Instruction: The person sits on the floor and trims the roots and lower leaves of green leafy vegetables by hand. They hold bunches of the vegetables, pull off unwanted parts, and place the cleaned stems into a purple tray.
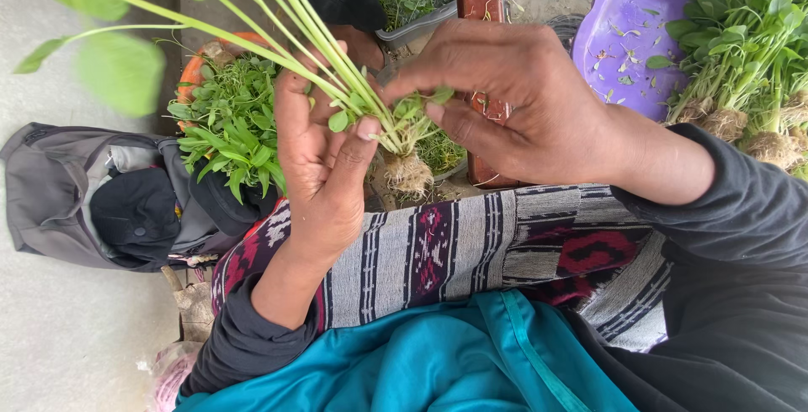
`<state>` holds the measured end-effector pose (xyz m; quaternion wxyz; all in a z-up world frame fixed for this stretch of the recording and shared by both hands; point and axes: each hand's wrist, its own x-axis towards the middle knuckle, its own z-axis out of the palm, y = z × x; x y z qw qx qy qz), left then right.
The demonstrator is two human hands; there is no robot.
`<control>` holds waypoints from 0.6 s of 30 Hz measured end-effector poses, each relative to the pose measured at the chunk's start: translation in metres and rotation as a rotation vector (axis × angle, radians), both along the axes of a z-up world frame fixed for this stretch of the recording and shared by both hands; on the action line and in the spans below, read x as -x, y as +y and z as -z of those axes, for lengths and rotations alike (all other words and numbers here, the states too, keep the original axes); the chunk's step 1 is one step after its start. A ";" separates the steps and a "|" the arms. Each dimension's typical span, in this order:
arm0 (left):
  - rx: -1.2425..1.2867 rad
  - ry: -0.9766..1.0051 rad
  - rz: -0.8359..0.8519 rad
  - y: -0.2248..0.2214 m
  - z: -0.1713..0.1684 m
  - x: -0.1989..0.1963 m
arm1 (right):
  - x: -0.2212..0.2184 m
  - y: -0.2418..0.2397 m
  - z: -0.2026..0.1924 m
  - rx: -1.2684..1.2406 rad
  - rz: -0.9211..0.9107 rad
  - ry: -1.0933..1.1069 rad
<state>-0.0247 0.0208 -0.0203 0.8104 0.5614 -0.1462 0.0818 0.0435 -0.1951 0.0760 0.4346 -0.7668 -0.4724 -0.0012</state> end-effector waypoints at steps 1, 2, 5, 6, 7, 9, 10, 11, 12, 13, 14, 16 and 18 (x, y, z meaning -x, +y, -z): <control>-0.005 -0.002 -0.011 0.001 -0.001 0.000 | 0.000 0.000 -0.001 0.046 0.002 -0.032; -0.009 -0.005 -0.021 0.001 -0.001 0.000 | 0.000 0.001 -0.002 0.073 0.006 -0.039; -0.034 -0.027 -0.043 -0.001 -0.006 0.001 | 0.004 0.006 -0.004 0.121 -0.009 -0.143; -0.053 -0.040 -0.052 -0.002 -0.008 0.001 | 0.004 0.008 -0.006 0.113 -0.032 -0.234; -0.069 -0.013 -0.065 -0.004 -0.011 0.000 | 0.004 0.008 -0.006 0.106 -0.056 -0.325; -0.097 0.083 -0.094 -0.007 -0.018 -0.001 | 0.003 0.008 -0.005 0.164 -0.050 -0.399; -0.092 0.127 -0.087 -0.008 -0.021 -0.002 | 0.003 0.006 -0.003 0.194 -0.047 -0.436; -0.084 0.171 -0.081 -0.008 -0.024 -0.002 | 0.002 0.005 0.001 0.196 -0.052 -0.429; -0.058 0.190 -0.054 -0.008 -0.026 -0.002 | 0.001 0.004 0.005 0.198 -0.056 -0.421; -0.032 0.209 -0.026 -0.009 -0.028 -0.002 | -0.001 0.003 0.008 0.200 -0.061 -0.413; -0.068 0.111 0.013 -0.008 -0.028 -0.002 | -0.002 0.000 0.011 0.178 -0.053 -0.417; -0.119 -0.008 0.070 -0.006 -0.029 -0.001 | -0.004 -0.002 0.014 0.133 -0.038 -0.424; -0.126 0.023 0.085 -0.006 -0.030 -0.002 | -0.006 -0.003 0.012 0.140 -0.045 -0.430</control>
